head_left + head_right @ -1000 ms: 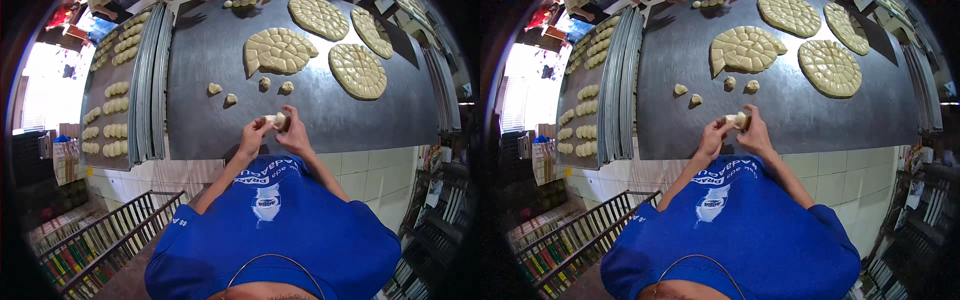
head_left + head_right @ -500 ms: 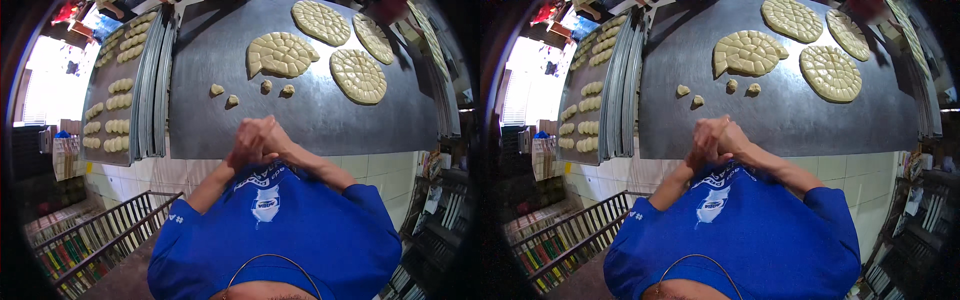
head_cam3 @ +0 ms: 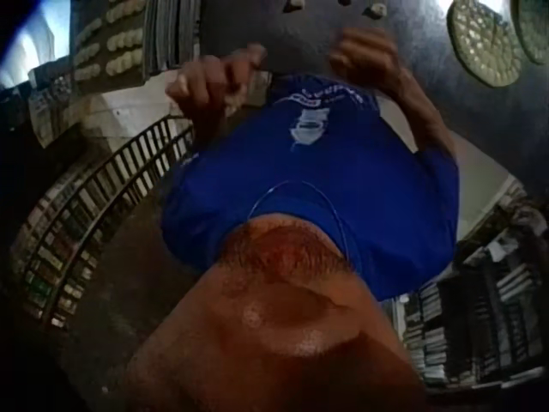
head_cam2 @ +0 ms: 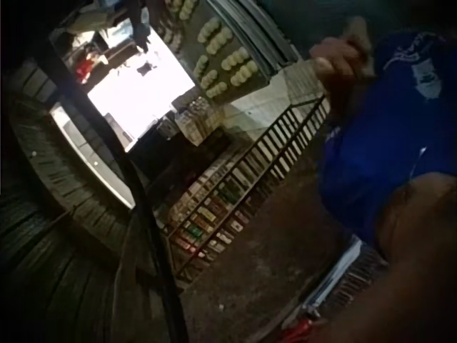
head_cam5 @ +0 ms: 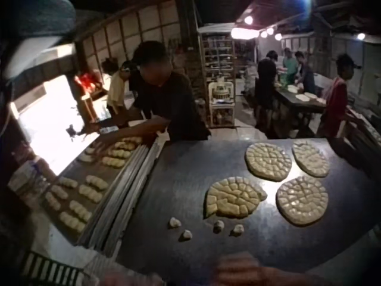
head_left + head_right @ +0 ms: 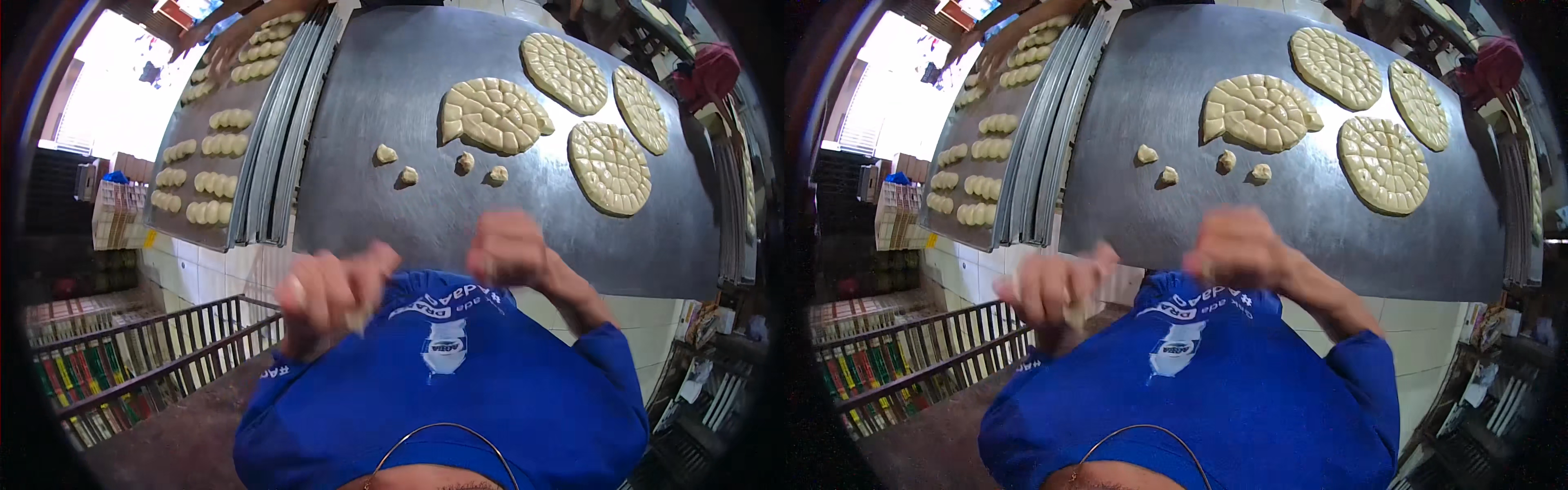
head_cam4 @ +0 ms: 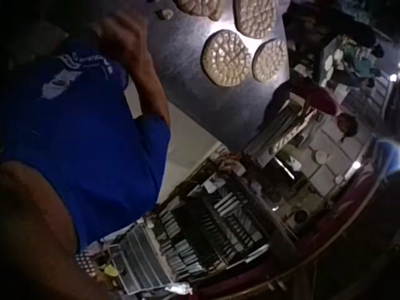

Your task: Shaping pieces of dough into bread rolls and arranging them on a large metal production table.

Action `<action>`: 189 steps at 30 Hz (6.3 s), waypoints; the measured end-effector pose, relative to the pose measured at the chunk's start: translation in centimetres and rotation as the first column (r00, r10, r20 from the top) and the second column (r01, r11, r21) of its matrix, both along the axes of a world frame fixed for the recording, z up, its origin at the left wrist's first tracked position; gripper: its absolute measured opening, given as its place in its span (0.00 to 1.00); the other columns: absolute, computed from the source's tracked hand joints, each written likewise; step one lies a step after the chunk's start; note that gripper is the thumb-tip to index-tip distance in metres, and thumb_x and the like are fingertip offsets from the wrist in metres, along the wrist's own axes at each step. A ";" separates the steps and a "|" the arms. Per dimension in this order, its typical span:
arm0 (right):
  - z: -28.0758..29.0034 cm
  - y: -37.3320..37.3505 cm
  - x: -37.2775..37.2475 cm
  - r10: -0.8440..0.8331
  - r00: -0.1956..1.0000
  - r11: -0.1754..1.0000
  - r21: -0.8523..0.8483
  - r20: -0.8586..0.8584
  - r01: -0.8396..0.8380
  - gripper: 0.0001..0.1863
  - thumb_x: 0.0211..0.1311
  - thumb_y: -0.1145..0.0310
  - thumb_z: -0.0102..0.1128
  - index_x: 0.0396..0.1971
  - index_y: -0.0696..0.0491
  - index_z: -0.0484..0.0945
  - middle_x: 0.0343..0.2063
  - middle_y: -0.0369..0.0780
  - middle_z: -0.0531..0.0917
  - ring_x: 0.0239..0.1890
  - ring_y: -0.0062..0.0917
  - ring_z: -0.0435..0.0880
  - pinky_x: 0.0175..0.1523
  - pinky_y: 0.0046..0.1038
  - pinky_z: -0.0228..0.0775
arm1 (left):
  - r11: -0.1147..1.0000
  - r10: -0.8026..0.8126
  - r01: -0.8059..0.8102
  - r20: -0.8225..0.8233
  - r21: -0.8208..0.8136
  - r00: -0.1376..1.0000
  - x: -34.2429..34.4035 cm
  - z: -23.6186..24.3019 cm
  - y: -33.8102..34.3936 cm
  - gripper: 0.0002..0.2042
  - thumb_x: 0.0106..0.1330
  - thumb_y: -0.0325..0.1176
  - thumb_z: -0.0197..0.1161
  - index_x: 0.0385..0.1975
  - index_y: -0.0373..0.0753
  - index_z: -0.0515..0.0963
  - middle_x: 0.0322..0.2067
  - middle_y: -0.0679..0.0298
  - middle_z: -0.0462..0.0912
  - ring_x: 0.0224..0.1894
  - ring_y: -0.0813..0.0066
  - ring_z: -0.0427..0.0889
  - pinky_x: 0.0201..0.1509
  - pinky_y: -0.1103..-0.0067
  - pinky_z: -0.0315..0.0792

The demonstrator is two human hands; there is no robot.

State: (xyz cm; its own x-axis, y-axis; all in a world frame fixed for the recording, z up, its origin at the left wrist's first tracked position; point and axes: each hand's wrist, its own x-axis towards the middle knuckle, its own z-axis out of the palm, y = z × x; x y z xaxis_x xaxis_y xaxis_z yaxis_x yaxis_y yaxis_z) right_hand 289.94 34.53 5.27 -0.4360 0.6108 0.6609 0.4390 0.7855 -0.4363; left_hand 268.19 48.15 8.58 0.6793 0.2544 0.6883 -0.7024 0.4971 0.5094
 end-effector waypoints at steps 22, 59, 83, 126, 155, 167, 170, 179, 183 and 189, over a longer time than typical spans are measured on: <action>-2.3 -1.1 -3.1 -0.611 0.768 0.697 -0.590 -0.193 0.407 0.11 0.49 0.85 0.71 0.33 0.55 0.86 0.39 0.39 0.88 0.34 0.23 0.86 0.39 0.18 0.77 | 0.983 0.123 -0.168 -0.929 0.068 0.350 3.9 -6.8 -2.4 0.13 0.60 0.23 0.69 0.45 0.32 0.85 0.36 0.56 0.88 0.34 0.79 0.82 0.42 0.84 0.78; -24.2 -11.2 4.5 -0.870 0.261 0.294 0.015 0.418 0.956 0.13 0.60 0.58 0.63 0.40 0.50 0.76 0.53 0.45 0.72 0.39 0.35 0.74 0.43 0.33 0.63 | -0.292 0.953 0.181 0.270 0.939 0.134 -5.7 -27.5 7.4 0.18 0.64 0.46 0.63 0.43 0.39 0.74 0.47 0.54 0.71 0.43 0.57 0.71 0.55 0.65 0.62; -28.0 -1.7 1.7 -0.943 0.318 0.264 -0.370 0.093 0.891 0.09 0.45 0.78 0.58 0.27 0.53 0.70 0.29 0.43 0.73 0.30 0.40 0.71 0.36 0.36 0.64 | -0.011 0.989 -0.113 -0.006 0.993 -0.148 0.6 -30.6 3.7 0.06 0.55 0.25 0.63 0.31 0.41 0.77 0.33 0.60 0.80 0.35 0.60 0.79 0.41 0.67 0.72; -19.4 8.5 1.7 -0.883 0.401 0.461 -0.618 -0.245 0.637 0.17 0.42 0.76 0.72 0.37 0.56 0.81 0.26 0.40 0.82 0.24 0.27 0.77 0.30 0.29 0.71 | 0.877 0.310 -0.463 -0.889 0.130 0.337 8.7 -18.2 0.9 0.20 0.62 0.22 0.63 0.56 0.37 0.77 0.44 0.61 0.84 0.41 0.76 0.81 0.49 0.81 0.76; -26.8 -1.5 4.5 -0.506 0.856 0.792 -0.338 0.103 0.509 0.16 0.56 0.75 0.59 0.45 0.58 0.84 0.51 0.42 0.86 0.56 0.43 0.82 0.61 0.33 0.73 | -0.081 0.901 -0.271 0.187 0.959 0.391 5.6 -30.7 6.6 0.22 0.55 0.18 0.60 0.52 0.33 0.82 0.50 0.57 0.86 0.55 0.58 0.84 0.65 0.69 0.74; -30.2 -15.1 3.0 -0.879 0.416 0.357 -0.258 0.233 0.898 0.16 0.59 0.64 0.65 0.42 0.56 0.75 0.39 0.44 0.76 0.32 0.32 0.75 0.41 0.31 0.69 | -0.004 0.999 0.107 -0.002 0.994 0.053 -7.6 -29.1 6.2 0.24 0.60 0.48 0.65 0.50 0.38 0.75 0.53 0.53 0.67 0.53 0.53 0.68 0.64 0.62 0.60; -22.9 -7.8 7.4 -0.963 0.066 0.077 0.032 0.263 0.997 0.15 0.55 0.61 0.68 0.35 0.52 0.74 0.32 0.43 0.76 0.31 0.38 0.74 0.43 0.37 0.66 | -0.370 0.922 0.179 0.384 0.912 -0.053 -1.9 -27.5 11.3 0.22 0.57 0.53 0.67 0.41 0.41 0.77 0.49 0.54 0.71 0.48 0.55 0.71 0.58 0.63 0.63; -27.6 -6.7 0.7 -0.921 0.288 0.244 -0.188 0.261 0.951 0.11 0.51 0.72 0.64 0.29 0.52 0.68 0.30 0.42 0.73 0.35 0.39 0.71 0.42 0.40 0.63 | -0.063 0.998 -0.111 0.061 0.992 -0.016 -0.7 -30.1 2.2 0.07 0.57 0.28 0.60 0.35 0.40 0.77 0.35 0.58 0.77 0.37 0.54 0.75 0.45 0.66 0.71; -26.8 -8.8 8.7 -0.972 0.018 -0.048 -0.272 0.234 0.961 0.09 0.53 0.73 0.63 0.23 0.54 0.70 0.26 0.41 0.73 0.26 0.34 0.71 0.34 0.35 0.65 | -0.349 0.910 0.086 0.360 0.933 -0.206 -2.8 -27.6 7.9 0.06 0.59 0.29 0.62 0.35 0.42 0.80 0.34 0.60 0.77 0.34 0.57 0.76 0.41 0.65 0.70; -27.3 -0.3 4.4 -0.994 0.107 0.084 -0.383 0.038 0.920 0.06 0.51 0.75 0.59 0.22 0.55 0.70 0.24 0.41 0.73 0.24 0.35 0.70 0.31 0.35 0.63 | -0.058 0.967 -0.267 -0.013 0.962 -0.256 4.0 -30.4 6.0 0.07 0.56 0.24 0.59 0.35 0.40 0.78 0.30 0.59 0.79 0.29 0.57 0.77 0.35 0.68 0.72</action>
State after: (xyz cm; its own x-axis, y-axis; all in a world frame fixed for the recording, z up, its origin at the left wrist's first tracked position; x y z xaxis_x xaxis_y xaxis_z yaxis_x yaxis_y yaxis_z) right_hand 294.37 34.28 -21.99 0.7650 0.5347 0.3590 0.6044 -0.4034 -0.6870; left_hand 272.17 54.15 -21.87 0.3979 0.8135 0.4242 0.5202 -0.5809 0.6261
